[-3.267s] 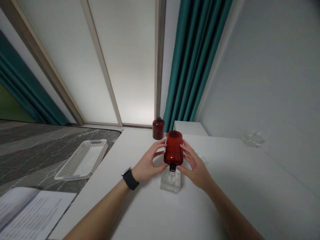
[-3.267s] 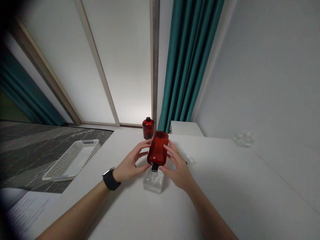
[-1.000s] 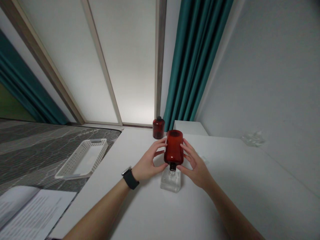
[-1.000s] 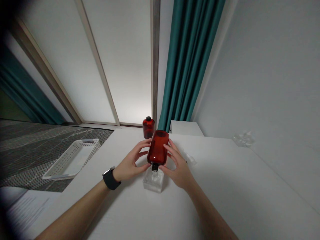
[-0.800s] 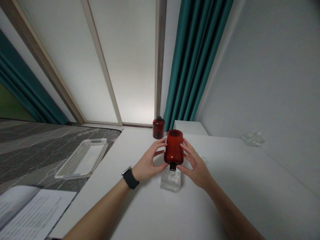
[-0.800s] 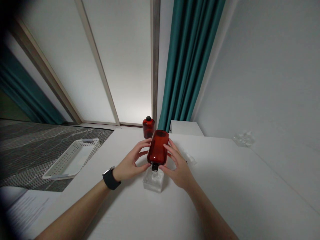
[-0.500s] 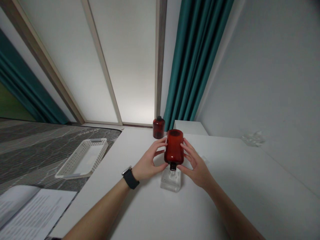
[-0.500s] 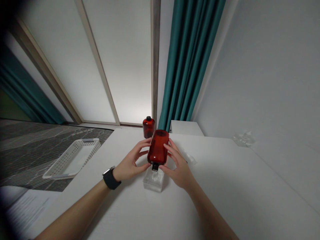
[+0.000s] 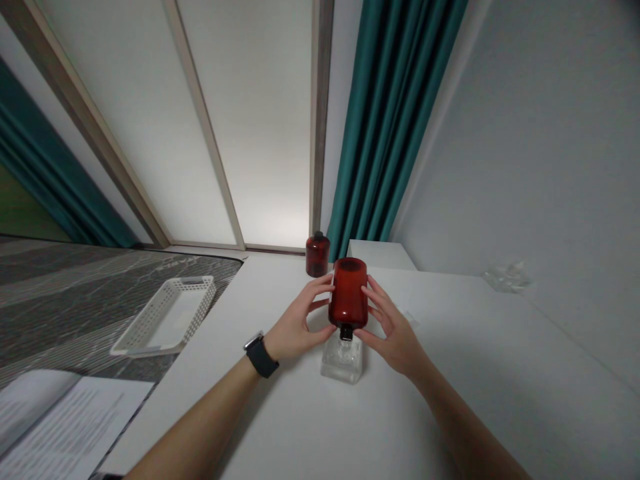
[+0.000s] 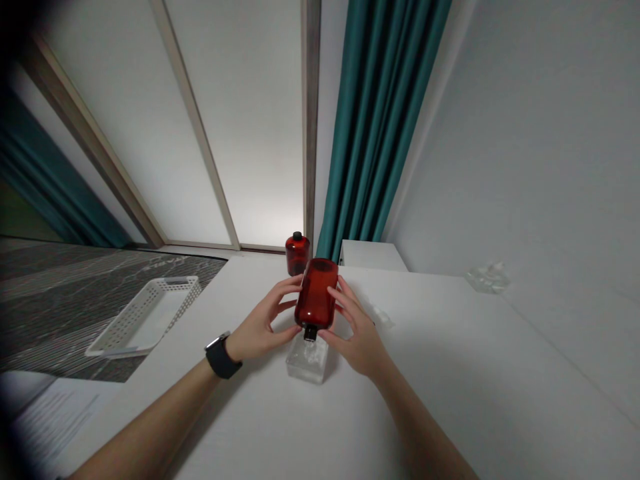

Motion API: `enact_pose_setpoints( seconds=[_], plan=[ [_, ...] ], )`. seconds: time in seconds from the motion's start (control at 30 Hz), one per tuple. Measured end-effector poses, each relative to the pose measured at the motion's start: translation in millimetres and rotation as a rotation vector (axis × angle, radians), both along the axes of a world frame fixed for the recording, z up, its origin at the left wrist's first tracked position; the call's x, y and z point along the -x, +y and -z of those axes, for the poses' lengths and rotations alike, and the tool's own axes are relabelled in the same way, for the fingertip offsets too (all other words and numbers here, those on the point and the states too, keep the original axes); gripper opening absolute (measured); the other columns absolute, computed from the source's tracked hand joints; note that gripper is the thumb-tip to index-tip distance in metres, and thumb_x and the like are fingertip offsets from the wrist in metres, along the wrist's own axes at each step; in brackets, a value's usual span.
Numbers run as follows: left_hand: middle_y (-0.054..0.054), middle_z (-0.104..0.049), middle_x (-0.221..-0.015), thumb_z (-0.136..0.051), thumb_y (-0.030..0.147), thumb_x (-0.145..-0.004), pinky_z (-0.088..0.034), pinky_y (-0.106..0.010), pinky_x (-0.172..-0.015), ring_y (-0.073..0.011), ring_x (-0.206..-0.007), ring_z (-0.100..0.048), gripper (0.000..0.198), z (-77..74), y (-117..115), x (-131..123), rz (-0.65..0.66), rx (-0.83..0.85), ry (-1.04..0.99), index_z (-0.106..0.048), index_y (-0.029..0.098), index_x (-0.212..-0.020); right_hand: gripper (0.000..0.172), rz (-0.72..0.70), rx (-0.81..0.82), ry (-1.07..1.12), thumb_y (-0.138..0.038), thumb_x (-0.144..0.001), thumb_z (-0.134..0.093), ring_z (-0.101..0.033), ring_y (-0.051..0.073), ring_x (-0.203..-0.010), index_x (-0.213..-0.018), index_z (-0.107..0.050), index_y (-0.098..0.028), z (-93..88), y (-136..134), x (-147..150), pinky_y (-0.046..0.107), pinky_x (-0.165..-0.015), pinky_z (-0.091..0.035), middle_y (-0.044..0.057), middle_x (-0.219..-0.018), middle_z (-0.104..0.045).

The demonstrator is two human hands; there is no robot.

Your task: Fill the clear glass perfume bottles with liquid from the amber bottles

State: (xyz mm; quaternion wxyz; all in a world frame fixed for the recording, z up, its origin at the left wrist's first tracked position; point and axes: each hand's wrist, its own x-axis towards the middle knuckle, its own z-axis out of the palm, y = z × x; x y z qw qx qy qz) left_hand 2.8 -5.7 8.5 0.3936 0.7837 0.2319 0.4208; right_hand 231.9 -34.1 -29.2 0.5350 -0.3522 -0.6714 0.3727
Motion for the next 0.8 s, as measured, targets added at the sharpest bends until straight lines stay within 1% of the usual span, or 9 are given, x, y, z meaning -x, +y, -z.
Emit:
enact_pose_setpoints(
  seconds=[0.13, 0.27, 0.43, 0.63, 0.8],
  plan=[
    [-0.010, -0.031, -0.157, -0.068, 0.010, -0.082, -0.044, -0.053, -0.111, -0.0315, -0.145, -0.032, 0.060, -0.4, -0.1, -0.6, 0.002, -0.006, -0.005, -0.047, 0.031, -0.134, 0.068, 0.001, 0.001, 0.002, -0.025, -0.082, -0.077, -0.022, 0.031, -0.151, -0.143, -0.049, -0.037, -0.6, 0.2, 0.2, 0.052, -0.116, -0.038, 0.004, -0.166, -0.021],
    [-0.009, -0.031, -0.157, -0.067, 0.010, -0.082, -0.044, -0.053, -0.111, -0.0315, -0.145, -0.032, 0.060, -1.9, -1.0, -0.8, 0.003, -0.002, -0.004, -0.047, 0.031, -0.134, 0.067, 0.003, 0.011, 0.005, -0.025, -0.082, -0.076, -0.021, 0.030, -0.152, -0.142, -0.049, -0.038, -1.7, -0.8, 0.7, 0.053, -0.116, -0.038, 0.002, -0.166, -0.021],
    [-0.009, -0.031, -0.157, -0.068, 0.011, -0.082, -0.044, -0.053, -0.111, -0.0318, -0.145, -0.032, 0.060, -2.8, -1.5, -0.5, 0.001, 0.003, -0.001, -0.047, 0.032, -0.134, 0.068, 0.007, 0.020, 0.002, -0.026, -0.082, -0.077, -0.022, 0.031, -0.151, -0.142, -0.049, -0.036, -2.8, -1.7, 0.7, 0.052, -0.116, -0.039, 0.003, -0.166, -0.020],
    [-0.010, -0.033, -0.156, -0.069, 0.014, -0.083, -0.045, -0.053, -0.110, -0.0321, -0.144, -0.034, 0.057, -1.2, -0.3, -0.6, -0.003, 0.010, -0.004, -0.049, 0.031, -0.134, 0.068, 0.020, 0.016, -0.022, -0.023, -0.082, -0.075, -0.025, 0.030, -0.151, -0.143, -0.048, -0.037, -2.9, -1.4, 0.8, 0.052, -0.116, -0.039, 0.002, -0.165, -0.023],
    [-0.011, -0.033, -0.155, -0.069, 0.013, -0.083, -0.045, -0.053, -0.110, -0.0312, -0.143, -0.035, 0.057, 0.5, 0.4, -0.6, -0.007, 0.025, 0.004, -0.049, 0.029, -0.133, 0.067, 0.031, 0.031, -0.025, -0.024, -0.082, -0.075, -0.026, 0.030, -0.150, -0.143, -0.049, -0.035, -0.3, -1.6, 0.4, 0.050, -0.115, -0.041, 0.004, -0.165, -0.025]
  ],
)
